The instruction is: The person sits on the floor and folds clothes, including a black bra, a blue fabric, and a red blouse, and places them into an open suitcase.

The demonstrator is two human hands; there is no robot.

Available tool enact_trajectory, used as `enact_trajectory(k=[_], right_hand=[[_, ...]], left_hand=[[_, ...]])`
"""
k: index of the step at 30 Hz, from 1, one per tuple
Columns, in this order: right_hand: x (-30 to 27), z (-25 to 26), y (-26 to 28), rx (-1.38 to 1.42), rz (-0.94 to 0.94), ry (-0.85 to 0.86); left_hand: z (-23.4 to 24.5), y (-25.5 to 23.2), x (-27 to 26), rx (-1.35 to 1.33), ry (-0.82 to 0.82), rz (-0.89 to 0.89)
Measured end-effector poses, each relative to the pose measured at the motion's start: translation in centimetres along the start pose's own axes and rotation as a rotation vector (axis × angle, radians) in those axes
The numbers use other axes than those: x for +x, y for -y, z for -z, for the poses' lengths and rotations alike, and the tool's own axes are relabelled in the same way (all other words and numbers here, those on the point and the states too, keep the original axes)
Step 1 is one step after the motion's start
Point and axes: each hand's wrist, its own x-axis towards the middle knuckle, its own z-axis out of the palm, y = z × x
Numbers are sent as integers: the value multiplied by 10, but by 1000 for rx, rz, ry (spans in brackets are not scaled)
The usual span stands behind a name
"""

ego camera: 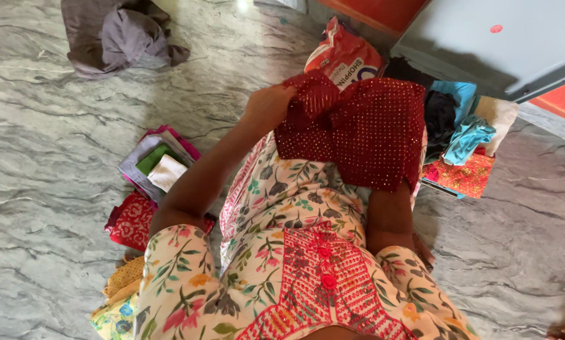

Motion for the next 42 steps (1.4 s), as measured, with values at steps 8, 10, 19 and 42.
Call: enact_trajectory(k=[8, 10, 19, 42], right_hand=[[-19, 51, -41, -250, 71, 2], [-31, 91, -53, -399, 38, 5], [-96, 211, -62, -508, -334, -191], [-51, 193, 311, 200, 498, 70]], left_hand=[[91, -35, 8, -540, 68, -68], [107, -49, 9, -449, -75, -224], [86, -94, 24, -470, -316, -384], [-34, -9, -99, -421, -55, 497]])
